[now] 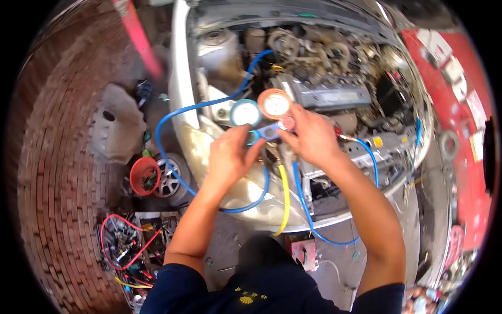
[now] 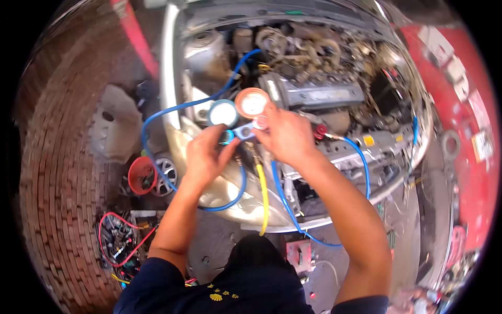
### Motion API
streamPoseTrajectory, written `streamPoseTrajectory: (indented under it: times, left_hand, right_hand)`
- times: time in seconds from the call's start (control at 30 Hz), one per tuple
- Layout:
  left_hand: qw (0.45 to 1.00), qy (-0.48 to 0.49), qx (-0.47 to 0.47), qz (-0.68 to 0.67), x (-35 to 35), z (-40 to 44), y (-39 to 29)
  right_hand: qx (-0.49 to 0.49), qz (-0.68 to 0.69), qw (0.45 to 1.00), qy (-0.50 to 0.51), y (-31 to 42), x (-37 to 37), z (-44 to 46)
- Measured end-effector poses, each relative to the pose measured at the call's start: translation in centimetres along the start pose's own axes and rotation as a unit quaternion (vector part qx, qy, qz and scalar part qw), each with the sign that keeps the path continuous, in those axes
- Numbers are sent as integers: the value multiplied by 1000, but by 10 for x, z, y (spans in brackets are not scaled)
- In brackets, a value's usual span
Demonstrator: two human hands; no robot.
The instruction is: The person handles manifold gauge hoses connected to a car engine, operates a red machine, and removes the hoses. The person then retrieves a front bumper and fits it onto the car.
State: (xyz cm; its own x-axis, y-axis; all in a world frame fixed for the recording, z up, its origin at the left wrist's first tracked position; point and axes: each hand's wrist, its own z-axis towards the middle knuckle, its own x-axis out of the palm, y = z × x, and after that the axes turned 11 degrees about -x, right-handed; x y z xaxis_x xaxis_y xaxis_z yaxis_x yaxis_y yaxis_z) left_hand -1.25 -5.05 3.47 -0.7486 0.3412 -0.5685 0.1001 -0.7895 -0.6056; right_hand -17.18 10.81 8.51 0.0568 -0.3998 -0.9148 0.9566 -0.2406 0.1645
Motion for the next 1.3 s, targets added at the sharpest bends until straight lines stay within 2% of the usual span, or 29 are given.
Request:
streamPoseTrajectory:
  times: [0.07, 0.1, 0.17, 0.23, 0.27, 0.3, 0.33, 0.37, 0.4, 0.43, 0.47, 0.53, 0.57, 0.6, 0.63, 0.67, 0.7, 0.77, 0.83, 0.87, 0.9, 0.93, 1.0, 1.03, 1.1, 1.17, 1.23, 1.27, 1.3]
  left_hand:
    - [1000, -1, 13, 17, 3, 2, -4]
    - [998, 43, -47, 3, 0, 0, -8]
    - [1000, 21, -16, 15, 2, -1, -8]
    - [995, 49, -81, 7, -2, -2, -19]
    - [997, 30, -73, -25, 2, -4, -14]
    - [996, 12, -68, -57, 8, -7, -10]
    - [992, 23, -115, -36, 0, -8, -24]
    - [995, -1, -89, -39, 0, -11, -26]
    - [993, -16, -89, -76, 3, -13, -22]
    - [989, -30, -90, -110, 5, -15, -15]
    - [986, -38, -90, -135, 6, -16, -4]
    - [979, -86, -63, -172, 2, -19, -2]
    - [976, -119, -44, -180, 3, -21, 0]
    - [976, -149, -8, -158, -1, -27, -12]
    - [969, -132, -71, -198, -8, -42, -22]
    - [962, -112, -10, -249, -10, -53, -35]
    - [948, -90, 49, -301, -9, -61, -49]
    - [900, 6, 88, -427, 10, -94, -109]
    - [935, 184, 67, -297, 29, -151, -132]
    - [896, 282, 90, -330, 45, -173, -171]
    - [832, 443, 95, -321, 55, -186, -201]
    - [776, 527, 159, -307, 75, -209, -211]
    - [741, 549, 255, -290, 90, -249, -238]
    - [735, 522, 296, -317, 96, -270, -244]
    - [698, 568, 328, -289, 95, -290, -251]
    - [697, 580, 328, -265, 95, -301, -256]
    - [695, 592, 327, -245, 92, -305, -257]
    - [699, 600, 321, -219, 90, -305, -257]
    - [702, 609, 314, -195, 88, -305, -257]
  right_hand:
    - [18, 17, 1000, -9, -2, 0, -2]
    - [31, 9, 999, -3, 1, -1, -3]
    - [56, 35, 998, -11, 6, -7, -9]
    - [60, 44, 996, -50, 13, -10, -18]
    - [73, 41, 993, -77, 21, -15, -33]
    - [62, 89, 990, -85, 29, -20, -52]
    - [30, 121, 986, -111, 40, -33, -79]
    - [-13, 147, 982, -118, 46, -36, -109]
    - [-39, 140, 986, -83, 54, -47, -145]
    - [-82, 113, 986, -88, 57, -54, -180]
    - [-76, 112, 989, -61, 62, -58, -220]
    - [38, 150, 988, -9, 74, -50, -307]
    - [116, 192, 974, -17, 81, -41, -355]
    - [182, 171, 968, -36, 97, -40, -396]
    - [269, 179, 946, 18, 115, -32, -447]
    - [350, 179, 917, 65, 129, -18, -494]
    - [369, 183, 909, 58, 146, -10, -530]
    - [603, 200, 771, 51, 197, 2, -594]
    - [686, 204, 698, 16, 235, 25, -646]
    - [710, 172, 682, 32, 253, 44, -673]
    - [712, 179, 678, 28, 269, 61, -698]
    - [721, 186, 667, 30, 284, 78, -722]
    - [746, 221, 628, -2, 316, 123, -779]
    - [759, 250, 600, -32, 336, 151, -815]
    - [789, 378, 457, -159, 371, 200, -883]
    - [807, 425, 337, -233, 390, 202, -906]
    - [816, 416, 291, -275, 413, 211, -934]
    - [811, 423, 300, -271, 413, 205, -933]
    - [831, 402, 285, -258, 416, 194, -930]
